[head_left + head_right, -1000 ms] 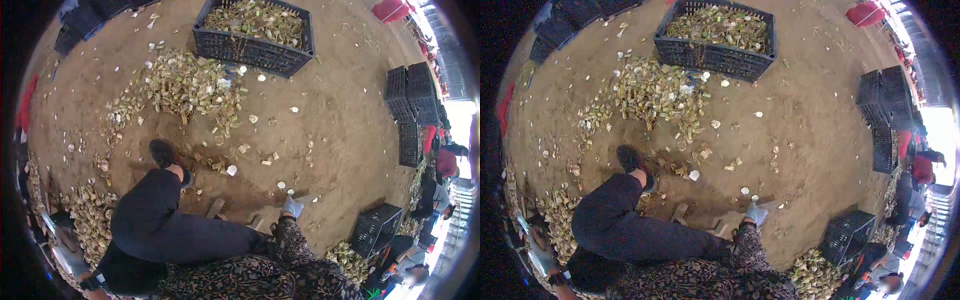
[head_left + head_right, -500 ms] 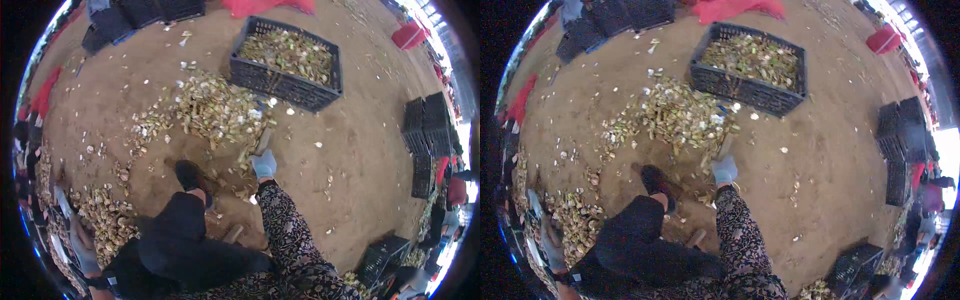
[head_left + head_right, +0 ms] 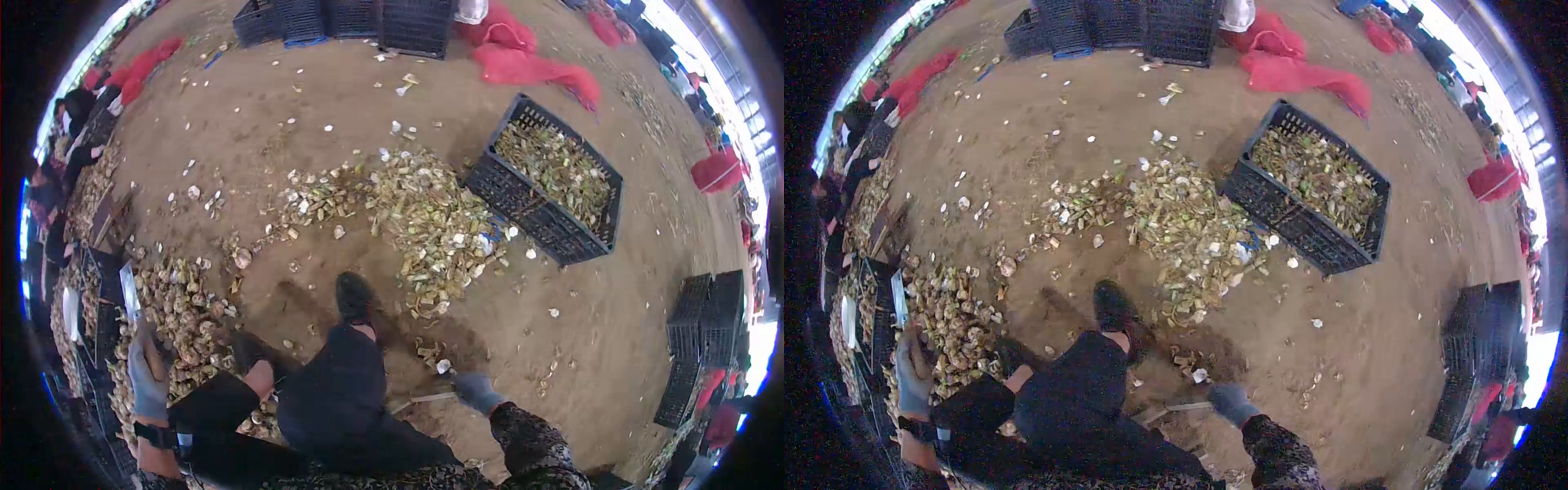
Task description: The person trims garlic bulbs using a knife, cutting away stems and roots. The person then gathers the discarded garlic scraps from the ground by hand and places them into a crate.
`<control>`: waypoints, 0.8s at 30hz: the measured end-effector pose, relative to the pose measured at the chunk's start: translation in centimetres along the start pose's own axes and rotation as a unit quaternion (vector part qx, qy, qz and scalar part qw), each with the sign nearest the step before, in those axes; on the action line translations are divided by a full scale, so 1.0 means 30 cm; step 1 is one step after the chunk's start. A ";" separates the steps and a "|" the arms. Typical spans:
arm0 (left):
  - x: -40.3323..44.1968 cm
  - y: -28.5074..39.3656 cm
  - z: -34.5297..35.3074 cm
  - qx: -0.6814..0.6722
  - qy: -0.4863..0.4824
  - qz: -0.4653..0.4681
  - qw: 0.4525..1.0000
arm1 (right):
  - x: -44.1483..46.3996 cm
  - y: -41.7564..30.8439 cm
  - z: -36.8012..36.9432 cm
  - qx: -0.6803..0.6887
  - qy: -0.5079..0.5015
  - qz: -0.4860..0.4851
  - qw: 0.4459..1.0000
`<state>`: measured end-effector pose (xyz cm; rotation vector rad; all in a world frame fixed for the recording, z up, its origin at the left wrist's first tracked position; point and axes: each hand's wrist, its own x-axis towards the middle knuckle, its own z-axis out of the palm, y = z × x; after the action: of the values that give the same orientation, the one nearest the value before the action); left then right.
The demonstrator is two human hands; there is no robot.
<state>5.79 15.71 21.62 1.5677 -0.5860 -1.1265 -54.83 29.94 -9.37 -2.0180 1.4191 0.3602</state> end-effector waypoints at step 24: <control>-0.051 0.080 0.047 0.213 -0.108 0.380 0.894 | 0.249 -0.495 -1.459 0.013 0.095 -0.011 0.995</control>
<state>4.31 15.57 24.42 1.3529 -1.5238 -0.5790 -44.25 -0.26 24.81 -2.0903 1.5047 0.1402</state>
